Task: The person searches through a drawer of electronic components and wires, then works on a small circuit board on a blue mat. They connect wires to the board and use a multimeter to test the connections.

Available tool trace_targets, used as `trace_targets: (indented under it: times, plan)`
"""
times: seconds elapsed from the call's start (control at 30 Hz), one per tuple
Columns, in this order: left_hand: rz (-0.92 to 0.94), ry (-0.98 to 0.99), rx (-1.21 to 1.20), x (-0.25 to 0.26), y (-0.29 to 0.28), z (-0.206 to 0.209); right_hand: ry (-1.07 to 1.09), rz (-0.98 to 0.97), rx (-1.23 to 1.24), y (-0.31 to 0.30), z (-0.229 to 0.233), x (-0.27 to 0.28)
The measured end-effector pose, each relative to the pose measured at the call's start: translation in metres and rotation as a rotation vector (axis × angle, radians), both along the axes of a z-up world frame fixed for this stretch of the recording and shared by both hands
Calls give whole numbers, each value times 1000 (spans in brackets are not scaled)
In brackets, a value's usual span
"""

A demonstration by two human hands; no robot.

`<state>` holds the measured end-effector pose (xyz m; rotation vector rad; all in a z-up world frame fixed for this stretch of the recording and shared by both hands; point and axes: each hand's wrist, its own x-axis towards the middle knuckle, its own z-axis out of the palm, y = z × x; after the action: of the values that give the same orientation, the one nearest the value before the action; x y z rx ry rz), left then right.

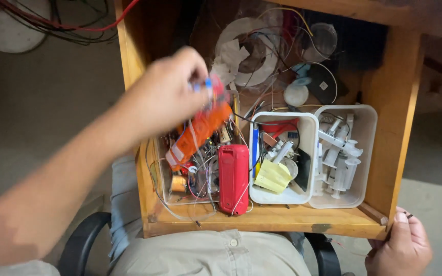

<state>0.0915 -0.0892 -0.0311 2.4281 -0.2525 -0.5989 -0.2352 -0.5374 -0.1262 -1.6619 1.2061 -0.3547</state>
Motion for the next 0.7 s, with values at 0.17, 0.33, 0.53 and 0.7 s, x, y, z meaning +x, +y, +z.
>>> trace_targets:
  times: [0.17, 0.33, 0.53, 0.7]
  plan:
    - [115, -95, 85, 50, -11, -38, 10, -3, 10, 2, 5, 3]
    - [26, -211, 335, 55, -6, -68, 16, 8, -14, 5, 5, 4]
    - [-132, -696, 329, 25, -39, -36, 41, -12, 10, 7, 10, 7]
    - [-344, -837, 259, 52, -120, -90, 72, 39, -38, 2, 8, 4]
